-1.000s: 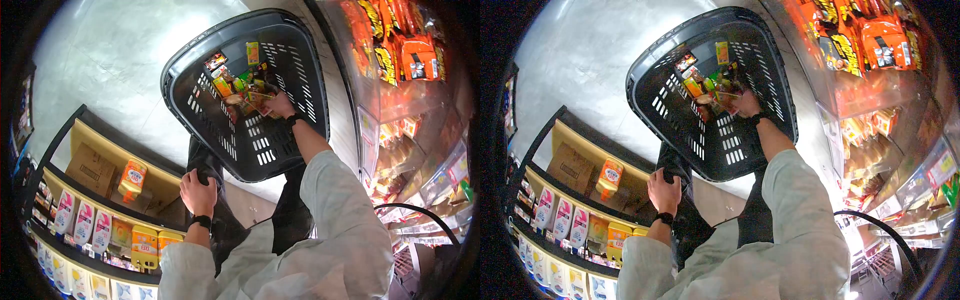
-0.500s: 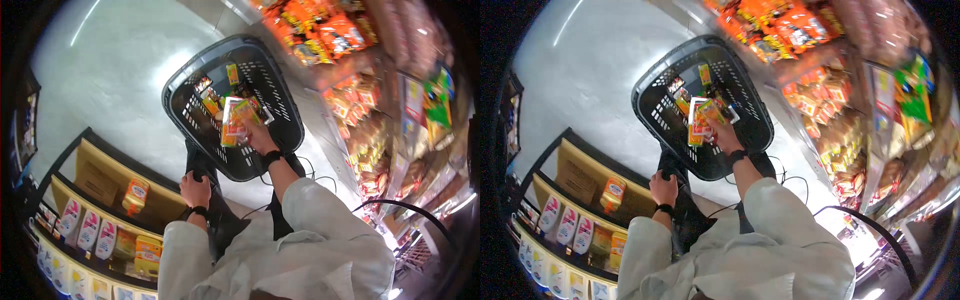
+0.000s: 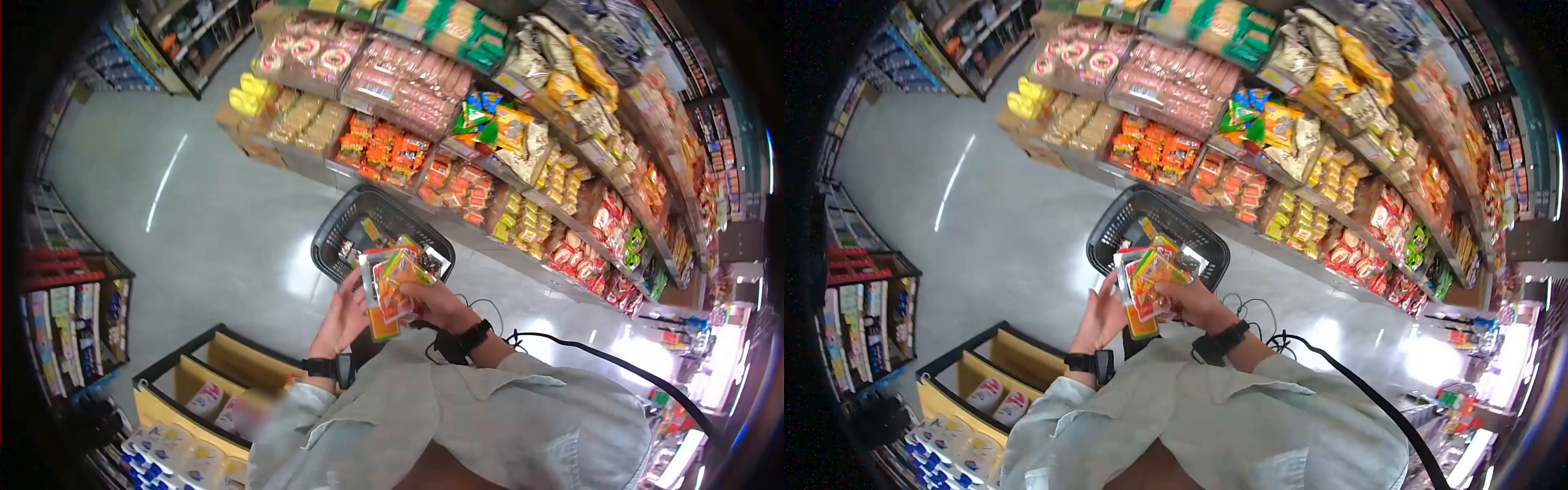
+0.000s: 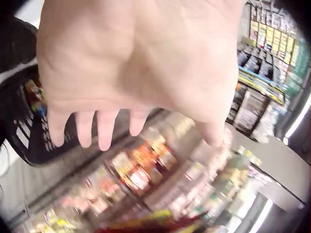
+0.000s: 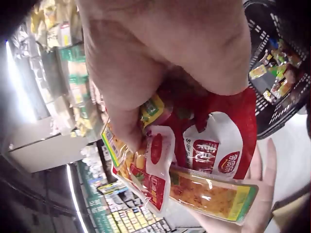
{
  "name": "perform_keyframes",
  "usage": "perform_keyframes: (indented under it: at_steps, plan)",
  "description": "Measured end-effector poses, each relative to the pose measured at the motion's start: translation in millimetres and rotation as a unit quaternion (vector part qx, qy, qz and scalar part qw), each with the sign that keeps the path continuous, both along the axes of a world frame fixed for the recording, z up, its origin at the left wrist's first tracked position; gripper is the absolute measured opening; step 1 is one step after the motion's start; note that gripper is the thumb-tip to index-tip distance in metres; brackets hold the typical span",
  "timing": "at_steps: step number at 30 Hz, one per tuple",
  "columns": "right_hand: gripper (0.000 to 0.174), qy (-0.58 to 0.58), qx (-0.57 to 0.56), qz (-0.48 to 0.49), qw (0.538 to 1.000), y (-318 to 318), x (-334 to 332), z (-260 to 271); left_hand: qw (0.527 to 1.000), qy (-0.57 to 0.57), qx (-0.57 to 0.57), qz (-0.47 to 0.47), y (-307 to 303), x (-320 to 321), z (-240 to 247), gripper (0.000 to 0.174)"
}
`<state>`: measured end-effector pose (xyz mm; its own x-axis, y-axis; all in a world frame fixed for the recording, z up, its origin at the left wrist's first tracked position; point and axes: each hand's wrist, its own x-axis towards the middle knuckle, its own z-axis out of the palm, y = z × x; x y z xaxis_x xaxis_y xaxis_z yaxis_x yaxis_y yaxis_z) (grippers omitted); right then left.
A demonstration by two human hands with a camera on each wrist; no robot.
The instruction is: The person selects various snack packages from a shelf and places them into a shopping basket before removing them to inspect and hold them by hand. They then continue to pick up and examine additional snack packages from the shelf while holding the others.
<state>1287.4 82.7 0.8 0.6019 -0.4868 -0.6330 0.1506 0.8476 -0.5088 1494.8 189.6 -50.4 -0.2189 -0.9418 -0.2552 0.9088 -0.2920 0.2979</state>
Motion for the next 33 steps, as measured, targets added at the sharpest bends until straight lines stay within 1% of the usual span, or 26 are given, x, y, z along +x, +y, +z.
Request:
perform_keyframes:
  at_steps: [1, 2, 3, 5, 6, 8, 11, 12, 15, 18, 21, 22, 23, 24, 25, 26, 29, 30, 32, 33]
  plan:
    - [0.035, 0.001, -0.004, -0.012, 1.000, 9, 1, 23, 0.999, -0.015, -0.051, -0.015, 2, -5, 27, 0.083]
    - [0.036, 0.011, -0.022, -0.018, 1.000, 18, -2, 41, 0.996, -0.023, -0.077, -0.042, 3, -10, 56, 0.083]
    - [0.036, 0.020, -0.036, -0.008, 0.999, 27, -9, 48, 0.997, -0.047, -0.011, -0.059, 8, -19, 75, 0.077]
    - [0.036, 0.040, -0.063, 0.020, 0.997, 40, -29, 55, 0.981, -0.183, 0.018, -0.064, 31, -42, 95, 0.071]
    - [0.037, 0.020, -0.087, 0.041, 0.995, 45, -38, 72, 0.987, -0.150, 0.028, -0.057, 39, -54, 101, 0.068]
    - [0.038, 0.011, -0.113, 0.054, 0.992, 61, -62, 81, 0.994, -0.085, 0.046, -0.041, 51, -80, 106, 0.064]
    - [0.042, -0.009, -0.173, 0.074, 0.982, 84, -99, 88, 0.992, -0.095, 0.072, -0.049, 71, -117, 119, 0.060]
    - [0.043, -0.014, -0.196, 0.075, 0.978, 94, -112, 88, 0.991, -0.096, 0.085, -0.038, 79, -131, 115, 0.059]
    - [0.046, -0.002, -0.258, 0.101, 0.961, 115, -155, 91, 0.987, -0.119, 0.081, -0.073, 98, -161, 121, 0.061]
    - [0.051, 0.003, -0.285, 0.151, 0.947, 131, -192, 89, 0.976, -0.167, 0.073, -0.115, 113, -185, 121, 0.064]
    - [0.049, 0.014, -0.307, 0.191, 0.932, 143, -225, 99, 0.969, -0.180, 0.074, -0.155, 126, -206, 124, 0.066]
    - [0.051, -0.018, -0.316, 0.177, 0.932, 150, -232, 89, 0.964, -0.197, 0.072, -0.165, 129, -213, 130, 0.065]
    - [0.053, 0.025, -0.409, 0.182, 0.894, 156, -239, 78, 0.962, -0.198, 0.073, -0.174, 133, -218, 128, 0.065]
    - [0.054, 0.070, -0.499, 0.185, 0.844, 160, -243, 76, 0.960, -0.201, 0.073, -0.182, 134, -222, 127, 0.065]
    - [0.055, 0.118, -0.585, 0.187, 0.780, 160, -247, 76, 0.958, -0.203, 0.068, -0.190, 131, -227, 127, 0.065]
    - [0.058, 0.065, -0.515, 0.179, 0.836, 163, -254, 78, 0.955, -0.200, 0.077, -0.205, 130, -231, 130, 0.072]
    - [0.058, 0.031, -0.498, 0.166, 0.851, 169, -262, 73, 0.941, -0.222, 0.049, -0.250, 123, -235, 125, 0.076]
    - [0.057, 0.033, -0.477, 0.150, 0.865, 170, -263, 85, 0.939, -0.223, 0.028, -0.262, 118, -237, 125, 0.077]
    - [0.055, 0.011, -0.453, 0.139, 0.881, 171, -264, 70, 0.932, -0.223, -0.014, -0.286, 110, -238, 125, 0.078]
    - [0.054, 0.000, -0.440, 0.134, 0.888, 170, -262, 72, 0.927, -0.225, -0.021, -0.300, 106, -238, 126, 0.077]
